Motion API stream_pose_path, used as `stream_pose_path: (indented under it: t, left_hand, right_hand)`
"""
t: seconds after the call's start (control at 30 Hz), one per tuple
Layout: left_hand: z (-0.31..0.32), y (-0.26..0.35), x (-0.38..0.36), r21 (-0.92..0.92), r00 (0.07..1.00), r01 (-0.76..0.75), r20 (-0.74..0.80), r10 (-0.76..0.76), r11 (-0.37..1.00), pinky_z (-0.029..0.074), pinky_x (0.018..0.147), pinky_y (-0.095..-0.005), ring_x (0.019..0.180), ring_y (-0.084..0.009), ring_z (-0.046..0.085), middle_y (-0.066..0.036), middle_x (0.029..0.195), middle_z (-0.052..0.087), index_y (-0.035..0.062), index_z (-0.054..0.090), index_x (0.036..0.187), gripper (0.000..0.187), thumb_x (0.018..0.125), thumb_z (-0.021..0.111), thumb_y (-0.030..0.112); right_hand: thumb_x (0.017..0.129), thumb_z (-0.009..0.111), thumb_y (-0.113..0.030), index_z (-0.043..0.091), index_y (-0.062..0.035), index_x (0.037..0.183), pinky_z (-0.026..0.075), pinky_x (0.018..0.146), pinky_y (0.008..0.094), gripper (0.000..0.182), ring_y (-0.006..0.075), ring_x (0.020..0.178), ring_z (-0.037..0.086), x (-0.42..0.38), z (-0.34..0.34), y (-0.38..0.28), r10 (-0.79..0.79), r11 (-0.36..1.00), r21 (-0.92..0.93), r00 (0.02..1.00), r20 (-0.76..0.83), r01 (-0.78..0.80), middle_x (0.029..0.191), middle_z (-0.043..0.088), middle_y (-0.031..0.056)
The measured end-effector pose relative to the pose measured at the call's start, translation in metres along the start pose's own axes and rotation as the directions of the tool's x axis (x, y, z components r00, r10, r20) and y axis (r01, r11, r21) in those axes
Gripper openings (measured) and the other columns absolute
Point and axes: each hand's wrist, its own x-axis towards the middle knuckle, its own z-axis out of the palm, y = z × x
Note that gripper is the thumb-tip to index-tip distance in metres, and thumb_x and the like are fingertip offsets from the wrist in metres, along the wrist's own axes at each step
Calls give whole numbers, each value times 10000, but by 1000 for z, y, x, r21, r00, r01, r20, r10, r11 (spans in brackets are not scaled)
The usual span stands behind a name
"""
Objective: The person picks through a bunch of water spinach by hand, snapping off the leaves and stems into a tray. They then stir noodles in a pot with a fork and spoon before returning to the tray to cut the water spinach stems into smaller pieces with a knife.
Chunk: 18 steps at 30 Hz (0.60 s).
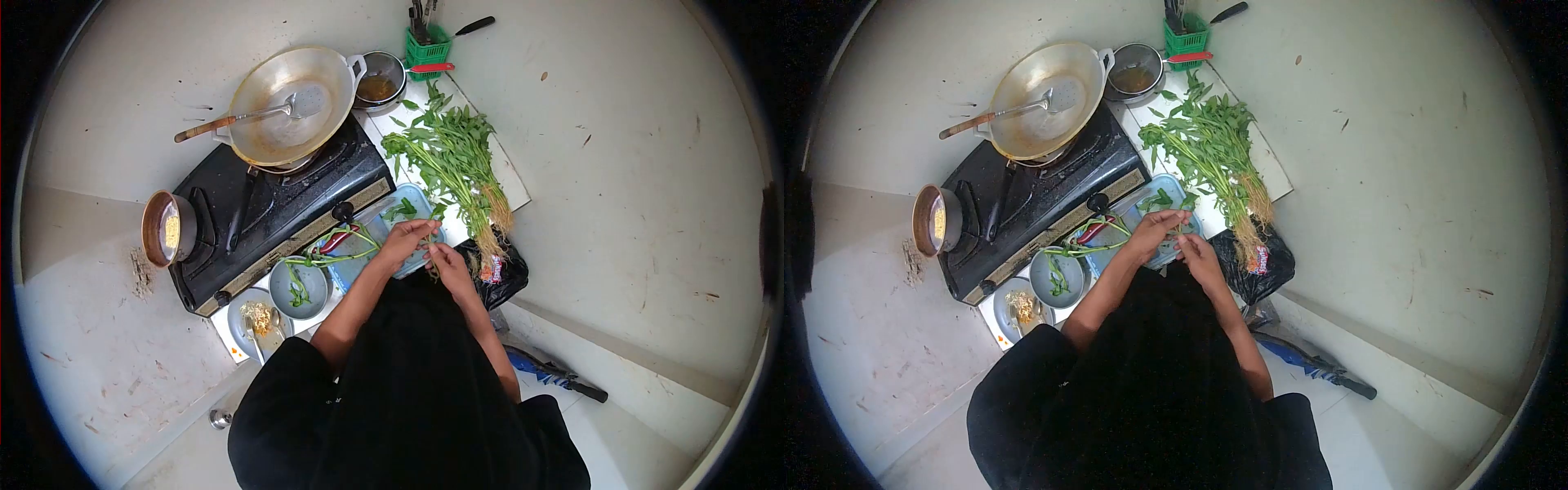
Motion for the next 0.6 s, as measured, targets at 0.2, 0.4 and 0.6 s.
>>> stream_pose_path:
  t: [0.2,0.4,0.6]
  left_hand:
    - [2,1,-6,-41,1000,0,22,1,999,441,698,-230,738,-61,539,15,870,661,26,708,1129,289,971,644,259]
    - [-9,0,-4,71,997,-40,-57,44,997,425,675,-219,690,-64,567,-9,798,683,27,722,1000,230,935,698,245]
    - [-8,-9,-5,30,990,-135,-38,136,990,439,644,-233,675,-71,574,-16,772,686,15,715,905,211,903,738,224]
  right_hand:
    - [1017,562,-262,642,2,1035,469,704,250,277,93,743,581,13,0,8,-94,991,87,994,-60,99,803,625,18]
    - [1006,583,-222,651,1,1023,453,658,228,233,84,669,543,7,-1,10,-114,993,11,987,-110,116,738,603,-3]
    - [1008,583,-225,643,13,1033,462,641,232,247,91,667,576,11,2,14,-157,988,-18,972,-176,156,740,621,24]
